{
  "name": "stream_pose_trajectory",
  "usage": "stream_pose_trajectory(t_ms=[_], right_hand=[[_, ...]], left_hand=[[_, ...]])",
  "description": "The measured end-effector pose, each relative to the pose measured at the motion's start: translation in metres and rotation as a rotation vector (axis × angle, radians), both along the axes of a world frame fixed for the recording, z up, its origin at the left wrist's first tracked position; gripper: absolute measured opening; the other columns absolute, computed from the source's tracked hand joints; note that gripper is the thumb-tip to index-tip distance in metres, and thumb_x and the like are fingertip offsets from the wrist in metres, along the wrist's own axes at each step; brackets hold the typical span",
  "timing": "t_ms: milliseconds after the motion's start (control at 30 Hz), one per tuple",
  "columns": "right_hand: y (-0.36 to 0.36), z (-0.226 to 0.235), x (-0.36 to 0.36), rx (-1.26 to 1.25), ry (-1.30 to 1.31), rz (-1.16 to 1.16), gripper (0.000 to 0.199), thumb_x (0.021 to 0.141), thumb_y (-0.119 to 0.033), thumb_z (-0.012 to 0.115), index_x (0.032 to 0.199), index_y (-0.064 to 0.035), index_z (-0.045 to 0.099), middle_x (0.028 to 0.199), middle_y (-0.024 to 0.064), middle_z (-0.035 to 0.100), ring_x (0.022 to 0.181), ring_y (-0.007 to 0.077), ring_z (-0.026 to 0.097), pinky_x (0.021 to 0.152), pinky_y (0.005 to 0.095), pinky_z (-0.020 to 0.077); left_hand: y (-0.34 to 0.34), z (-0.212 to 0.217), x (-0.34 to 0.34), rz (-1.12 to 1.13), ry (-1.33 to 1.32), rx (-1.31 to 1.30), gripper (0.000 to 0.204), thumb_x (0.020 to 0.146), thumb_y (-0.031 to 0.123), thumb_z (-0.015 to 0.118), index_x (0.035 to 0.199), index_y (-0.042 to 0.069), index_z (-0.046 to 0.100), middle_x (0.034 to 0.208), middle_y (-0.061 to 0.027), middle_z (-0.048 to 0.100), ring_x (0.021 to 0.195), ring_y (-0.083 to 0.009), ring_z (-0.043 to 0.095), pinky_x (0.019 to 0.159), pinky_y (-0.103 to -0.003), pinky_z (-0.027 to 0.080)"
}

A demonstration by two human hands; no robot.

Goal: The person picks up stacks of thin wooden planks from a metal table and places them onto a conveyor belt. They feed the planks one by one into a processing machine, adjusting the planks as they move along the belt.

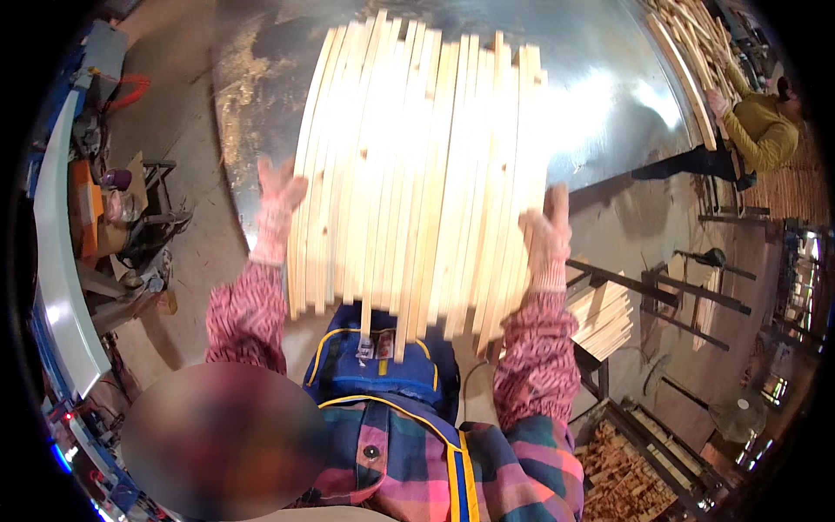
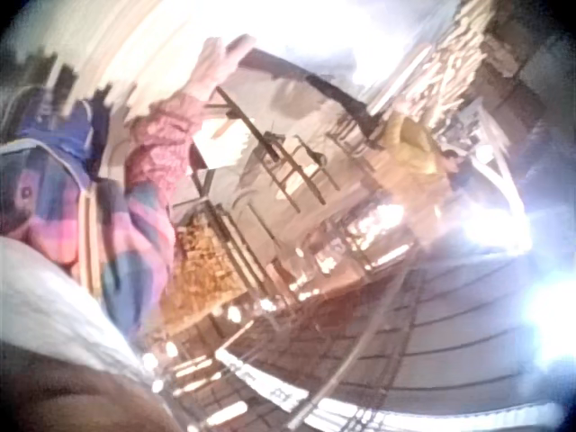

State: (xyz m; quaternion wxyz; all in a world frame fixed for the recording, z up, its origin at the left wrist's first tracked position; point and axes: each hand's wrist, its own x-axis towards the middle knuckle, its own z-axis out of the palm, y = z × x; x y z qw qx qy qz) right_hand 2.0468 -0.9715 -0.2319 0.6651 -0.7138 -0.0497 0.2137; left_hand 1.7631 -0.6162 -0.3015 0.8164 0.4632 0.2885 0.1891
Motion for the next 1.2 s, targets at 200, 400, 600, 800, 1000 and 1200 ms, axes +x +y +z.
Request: stream_pose_trajectory(t_ms=[200, 400, 600, 800, 1000, 1200], right_hand=[[-0.062, -0.018, -0.080, 0.180, 0.326, 0.321, 0.086, 0.081, -0.011, 0.063, 0.158, -0.0103, 0.024, 0.139, 0.0122, 0.055, 0.105, 0.0183, 0.064, 0.082, 0.0287, 0.0544], [-0.057, 0.039, -0.147, -0.025, 0.342, 0.341, 0.078, 0.073, -0.008, 0.053, 0.149, -0.0016, 0.040, 0.125, 0.0117, 0.063, 0.096, 0.0190, 0.066, 0.081, 0.0254, 0.0525], [-0.100, -0.040, -0.124, 0.068, 0.370, 0.352, 0.080, 0.073, -0.003, 0.052, 0.151, -0.0028, 0.035, 0.080, -0.0001, 0.052, 0.060, 0.0078, 0.046, 0.052, 0.0215, 0.0383], [-0.083, -0.059, -0.132, 0.313, 0.261, 0.476, 0.083, 0.069, -0.005, 0.061, 0.148, -0.0057, 0.038, 0.091, 0.0050, 0.060, 0.063, 0.0097, 0.051, 0.049, 0.0236, 0.0405], [-0.064, -0.069, -0.123, 0.523, 0.193, 0.532, 0.084, 0.068, -0.007, 0.064, 0.147, -0.0055, 0.038, 0.099, 0.0074, 0.062, 0.064, 0.0107, 0.055, 0.050, 0.0224, 0.0455], [-0.041, -0.102, -0.087, 0.616, 0.265, 0.723, 0.083, 0.072, -0.004, 0.060, 0.150, -0.0072, 0.033, 0.093, 0.0075, 0.061, 0.057, 0.0092, 0.050, 0.045, 0.0167, 0.0386]], left_hand=[[-0.085, 0.049, -0.108, 0.094, 0.076, -0.310, 0.073, 0.083, 0.003, 0.074, 0.148, 0.005, 0.040, 0.125, -0.0151, 0.064, 0.114, -0.0249, 0.063, 0.096, -0.041, 0.055], [-0.148, 0.056, -0.189, 0.241, 0.247, -0.332, 0.069, 0.079, -0.006, 0.069, 0.144, 0.003, 0.047, 0.122, -0.0122, 0.066, 0.098, -0.0227, 0.070, 0.086, -0.037, 0.059], [-0.166, 0.029, -0.203, 0.231, 0.162, -0.260, 0.073, 0.074, 0.008, 0.086, 0.139, 0.006, 0.052, 0.118, -0.0057, 0.067, 0.103, -0.0172, 0.064, 0.089, -0.034, 0.054], [-0.191, 0.024, -0.229, 0.259, 0.119, -0.009, 0.080, 0.070, 0.016, 0.091, 0.139, 0.007, 0.052, 0.123, -0.0047, 0.065, 0.111, -0.0166, 0.061, 0.095, -0.035, 0.050], [-0.211, 0.039, -0.226, 0.370, -0.023, 0.187, 0.080, 0.067, 0.015, 0.092, 0.137, 0.006, 0.053, 0.122, -0.0036, 0.065, 0.107, -0.0154, 0.062, 0.091, -0.032, 0.052], [-0.253, 0.026, -0.234, 0.569, -0.006, 0.287, 0.083, 0.068, 0.011, 0.090, 0.141, 0.008, 0.050, 0.126, -0.0058, 0.064, 0.113, -0.0160, 0.060, 0.095, -0.033, 0.050]])
